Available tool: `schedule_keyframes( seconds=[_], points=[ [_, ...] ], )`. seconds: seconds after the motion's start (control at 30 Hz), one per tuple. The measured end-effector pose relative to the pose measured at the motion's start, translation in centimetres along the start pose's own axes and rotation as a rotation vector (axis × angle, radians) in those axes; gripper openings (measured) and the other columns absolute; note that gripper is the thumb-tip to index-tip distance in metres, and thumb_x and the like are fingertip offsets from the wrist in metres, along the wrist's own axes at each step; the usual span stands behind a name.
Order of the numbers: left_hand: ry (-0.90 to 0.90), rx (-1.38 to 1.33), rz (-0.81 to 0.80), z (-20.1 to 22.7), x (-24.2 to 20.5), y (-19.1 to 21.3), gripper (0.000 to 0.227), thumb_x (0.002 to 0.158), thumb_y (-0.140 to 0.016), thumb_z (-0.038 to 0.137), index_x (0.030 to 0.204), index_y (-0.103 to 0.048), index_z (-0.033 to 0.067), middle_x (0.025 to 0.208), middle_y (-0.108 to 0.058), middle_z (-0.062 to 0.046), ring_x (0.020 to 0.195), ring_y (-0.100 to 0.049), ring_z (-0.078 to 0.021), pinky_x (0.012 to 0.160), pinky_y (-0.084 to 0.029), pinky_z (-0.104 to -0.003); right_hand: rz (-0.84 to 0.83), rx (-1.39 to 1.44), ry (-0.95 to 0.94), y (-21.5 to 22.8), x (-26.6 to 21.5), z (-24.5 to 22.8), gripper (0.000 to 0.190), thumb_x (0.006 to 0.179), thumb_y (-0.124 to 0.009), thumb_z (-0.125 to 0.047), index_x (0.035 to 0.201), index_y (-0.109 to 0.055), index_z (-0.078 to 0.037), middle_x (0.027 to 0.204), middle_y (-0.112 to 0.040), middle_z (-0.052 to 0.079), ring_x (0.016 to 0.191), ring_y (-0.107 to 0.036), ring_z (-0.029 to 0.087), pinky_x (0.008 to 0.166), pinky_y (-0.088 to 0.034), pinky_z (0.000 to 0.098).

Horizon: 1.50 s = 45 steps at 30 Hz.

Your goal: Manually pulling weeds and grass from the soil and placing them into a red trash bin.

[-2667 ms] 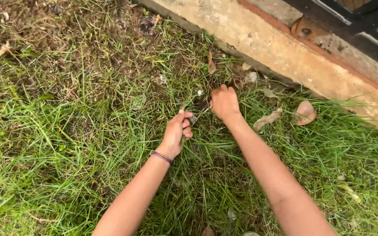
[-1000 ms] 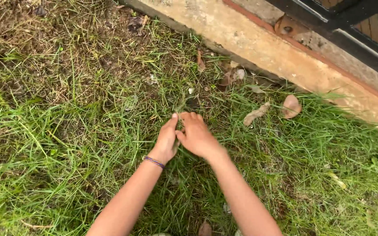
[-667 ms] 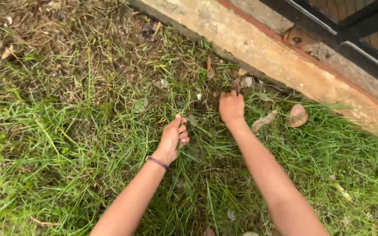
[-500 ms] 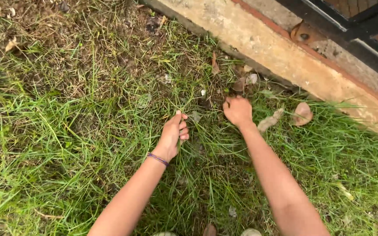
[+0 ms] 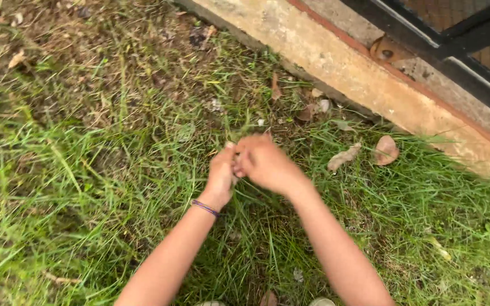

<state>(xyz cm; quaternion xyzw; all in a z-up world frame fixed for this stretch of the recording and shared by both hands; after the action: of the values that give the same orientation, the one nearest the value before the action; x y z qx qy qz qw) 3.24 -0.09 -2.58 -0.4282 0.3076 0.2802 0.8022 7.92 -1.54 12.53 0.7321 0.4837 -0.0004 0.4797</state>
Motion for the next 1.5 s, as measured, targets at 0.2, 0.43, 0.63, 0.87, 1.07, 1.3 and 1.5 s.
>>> schedule_keyframes(
  seconds=[0.2,0.43,0.63,0.87,1.07,1.3,1.5],
  points=[
    [-0.161,-0.245,0.050,3.9,1.3,7.9,0.034,0.111,-0.039,0.042,0.091,-0.044,0.0154,0.078,-0.028,0.007,0.063,-0.037,-0.0071,0.053,-0.036,-0.019,0.340,-0.687,0.175,-0.3,9.8,8.5,0.020,0.098,-0.058,0.001,0.112,-0.073,0.003,0.101,-0.071,0.019,0.100,-0.067,0.032,0.086,-0.056,0.0410],
    [-0.191,-0.231,0.014,5.4,0.7,9.0,0.034,0.111,-0.037,0.045,0.093,-0.045,0.0167,0.082,-0.035,0.005,0.067,-0.043,-0.0081,0.055,-0.041,-0.021,0.169,-1.171,0.050,-5.3,15.6,14.3,0.021,0.099,-0.056,-0.024,0.106,-0.073,-0.014,0.103,-0.068,0.006,0.105,-0.057,0.021,0.084,-0.046,0.0358],
    [-0.167,-0.204,-0.009,4.9,1.5,8.4,0.038,0.112,-0.032,0.047,0.094,-0.045,0.0162,0.085,-0.036,0.003,0.070,-0.047,-0.0096,0.058,-0.047,-0.023,0.301,-0.297,-0.011,-6.2,12.9,17.6,0.027,0.098,-0.051,-0.020,0.085,-0.072,-0.010,0.080,-0.069,0.012,0.090,-0.070,0.029,0.113,-0.044,0.0449],
    [-0.103,-0.097,0.048,-1.3,5.5,6.1,0.040,0.110,-0.042,0.044,0.097,-0.058,0.0095,0.096,-0.059,-0.005,0.090,-0.069,-0.0207,0.085,-0.062,-0.040,0.404,-0.136,0.186,-3.1,4.3,3.8,0.020,0.099,-0.052,-0.015,0.091,-0.065,-0.003,0.086,-0.066,0.020,0.091,-0.062,0.038,0.084,-0.052,0.0482],
    [-0.153,-0.072,0.147,1.5,6.1,7.3,0.041,0.108,-0.046,0.045,0.096,-0.066,0.0113,0.084,-0.056,0.001,0.067,-0.061,-0.0142,0.060,-0.056,-0.028,0.067,-0.289,0.080,-1.7,4.5,-4.6,0.044,0.093,-0.053,-0.005,0.134,-0.052,0.008,0.112,-0.057,0.023,0.093,-0.063,0.030,0.073,-0.060,0.0400],
    [-0.113,-0.185,0.148,3.3,5.0,13.0,0.033,0.112,-0.036,0.041,0.097,-0.051,0.0160,0.068,-0.027,0.010,0.048,-0.030,-0.0040,0.036,-0.030,-0.015,0.225,-1.419,-0.014,-6.8,18.3,7.7,0.022,0.101,-0.056,-0.021,0.112,-0.070,-0.010,0.106,-0.069,0.010,0.101,-0.066,0.022,0.086,-0.055,0.0390],
    [-0.121,-0.173,0.131,4.1,4.2,12.6,0.033,0.112,-0.035,0.041,0.099,-0.050,0.0151,0.069,-0.027,0.009,0.049,-0.031,-0.0040,0.037,-0.031,-0.015,0.135,-1.088,0.015,-8.9,20.4,15.8,0.028,0.095,-0.050,-0.031,0.084,-0.069,-0.014,0.074,-0.071,0.006,0.078,-0.069,0.025,0.058,-0.053,0.0460]
  ],
)
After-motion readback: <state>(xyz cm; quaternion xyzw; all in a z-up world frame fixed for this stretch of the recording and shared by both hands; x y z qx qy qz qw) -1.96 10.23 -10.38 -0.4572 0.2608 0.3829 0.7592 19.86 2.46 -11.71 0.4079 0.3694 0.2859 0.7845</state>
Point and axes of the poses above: each hand's wrist, its own x-axis towards the middle knuckle, its own y-axis out of the back of the hand, z = x × y, the point moved 9 cm from there along x, towards the middle knuckle
